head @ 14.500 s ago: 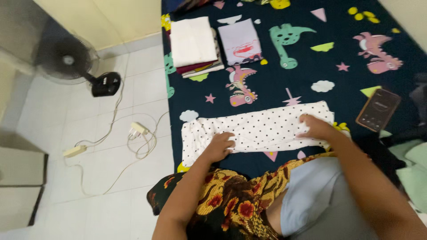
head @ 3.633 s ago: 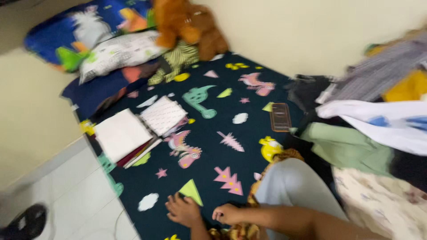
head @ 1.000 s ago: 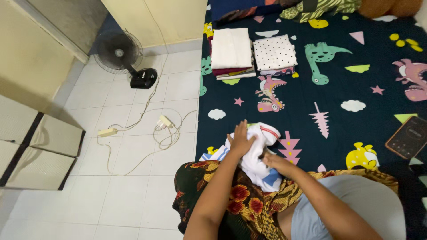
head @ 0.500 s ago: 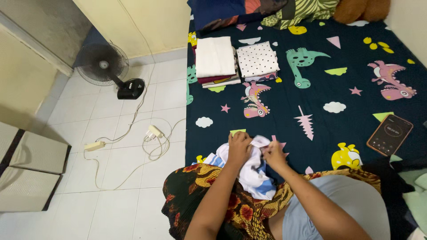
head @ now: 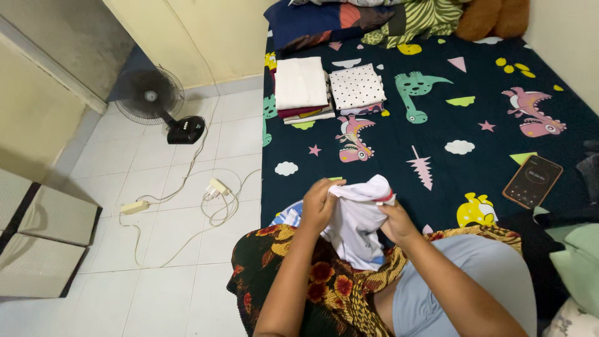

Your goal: The person picks up several pieces of clothing from a pile, smooths them out, and folds them one by one on a bed.

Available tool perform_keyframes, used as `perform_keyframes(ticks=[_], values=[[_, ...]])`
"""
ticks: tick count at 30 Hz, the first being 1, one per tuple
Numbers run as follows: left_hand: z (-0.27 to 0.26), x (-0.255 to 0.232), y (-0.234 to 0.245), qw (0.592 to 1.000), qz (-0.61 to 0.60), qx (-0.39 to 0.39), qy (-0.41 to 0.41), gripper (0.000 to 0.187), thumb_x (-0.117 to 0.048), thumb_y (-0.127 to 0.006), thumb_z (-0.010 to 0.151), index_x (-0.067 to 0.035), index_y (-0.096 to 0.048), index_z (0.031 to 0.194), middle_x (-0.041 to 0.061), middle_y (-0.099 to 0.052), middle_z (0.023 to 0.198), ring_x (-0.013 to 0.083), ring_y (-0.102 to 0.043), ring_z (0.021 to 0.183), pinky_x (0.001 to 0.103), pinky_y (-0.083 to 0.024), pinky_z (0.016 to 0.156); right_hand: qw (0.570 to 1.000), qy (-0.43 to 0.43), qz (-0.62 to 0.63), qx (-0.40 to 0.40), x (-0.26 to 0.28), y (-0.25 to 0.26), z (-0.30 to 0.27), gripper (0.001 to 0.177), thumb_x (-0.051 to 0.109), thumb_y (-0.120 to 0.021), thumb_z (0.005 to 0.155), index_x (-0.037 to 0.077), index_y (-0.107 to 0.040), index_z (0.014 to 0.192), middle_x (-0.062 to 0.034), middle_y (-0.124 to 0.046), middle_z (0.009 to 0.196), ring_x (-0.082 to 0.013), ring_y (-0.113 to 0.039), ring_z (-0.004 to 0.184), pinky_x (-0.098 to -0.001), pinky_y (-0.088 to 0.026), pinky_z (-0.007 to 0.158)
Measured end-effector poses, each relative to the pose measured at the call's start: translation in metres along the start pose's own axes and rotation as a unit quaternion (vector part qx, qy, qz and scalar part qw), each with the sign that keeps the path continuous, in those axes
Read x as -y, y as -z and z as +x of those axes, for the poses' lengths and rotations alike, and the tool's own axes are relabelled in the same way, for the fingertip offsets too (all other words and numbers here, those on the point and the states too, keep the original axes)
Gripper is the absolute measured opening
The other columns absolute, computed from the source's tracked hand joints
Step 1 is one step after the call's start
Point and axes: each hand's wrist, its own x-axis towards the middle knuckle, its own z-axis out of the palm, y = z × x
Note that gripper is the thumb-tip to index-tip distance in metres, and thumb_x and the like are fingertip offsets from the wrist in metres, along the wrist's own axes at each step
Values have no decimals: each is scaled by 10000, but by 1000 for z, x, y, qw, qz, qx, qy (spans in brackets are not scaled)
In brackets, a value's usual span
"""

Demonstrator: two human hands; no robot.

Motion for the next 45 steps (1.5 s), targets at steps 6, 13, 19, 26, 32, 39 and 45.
perform_keyframes(ticks=[6, 13, 19, 26, 32, 39, 45], values=[[-9, -19, -10, 991, -7, -106, -76, 332, -277, -531, 1109, -11, -658, 956, 91, -632, 905, 224, -591, 832, 326, -464, 766, 988, -9, 65, 140, 19, -18, -31, 787, 338, -786, 872, -40, -457, 1479, -185, -600, 1424, -311, -583, 1313, -474, -440, 1145], [-35, -5, 6, 952, -258, -143, 78, 344, -343, -600, 1092, -25, -683, 990, -20, -635, 898, 62, -524, 827, 257, -434, 745, 885, -91, -353, 288, 36, -40, -48, 966, 283, -891, 721, 35, -415, 1523, -111, -567, 1487, -191, -523, 1348, -347, -387, 1141], [-23, -30, 48, 882, -416, 33, 220, 323, -334, -594, 1067, -24, -661, 1132, 46, -727, 1033, 118, -671, 939, 298, -530, 878, 924, -106, -252, 268, 51, -38, -57, 881, 214, -837, 773, -27, -434, 1518, -158, -574, 1488, -230, -547, 1353, -363, -394, 1156], [0, -57, 31, 886, -384, 89, 245, 354, -329, -594, 1045, -21, -682, 1195, 63, -742, 1062, 125, -685, 938, 295, -537, 894, 953, -189, -2, 237, 45, -43, -63, 896, 201, -803, 818, -36, -356, 1557, -186, -530, 1472, -289, -555, 1331, -420, -413, 1137], [20, -66, 11, 836, -464, 143, 257, 304, -305, -587, 1083, -23, -678, 1150, 64, -742, 1030, 138, -691, 922, 312, -542, 880, 925, -307, 191, 119, 14, -4, -43, 801, 467, -713, 871, -13, -458, 1460, -217, -631, 1361, -340, -630, 1217, -492, -458, 1063], [53, -60, -20, 846, -404, 199, 285, 316, -317, -590, 1052, -39, -684, 1167, 34, -737, 1030, 107, -672, 903, 301, -543, 866, 990, -118, 4, 72, 51, 46, -8, 397, 178, -583, 916, 11, -622, 1274, -148, -704, 1199, -264, -692, 1071, -440, -539, 964], [98, -39, -44, 951, -116, 260, 117, 374, -240, -786, 859, -19, -697, 1147, 82, -737, 1010, 174, -672, 939, 354, -550, 855, 824, 86, -560, -11, 206, 91, 23, 311, 281, -761, 925, 64, -605, 1084, -176, -635, 917, -232, -622, 832, -377, -515, 745]])
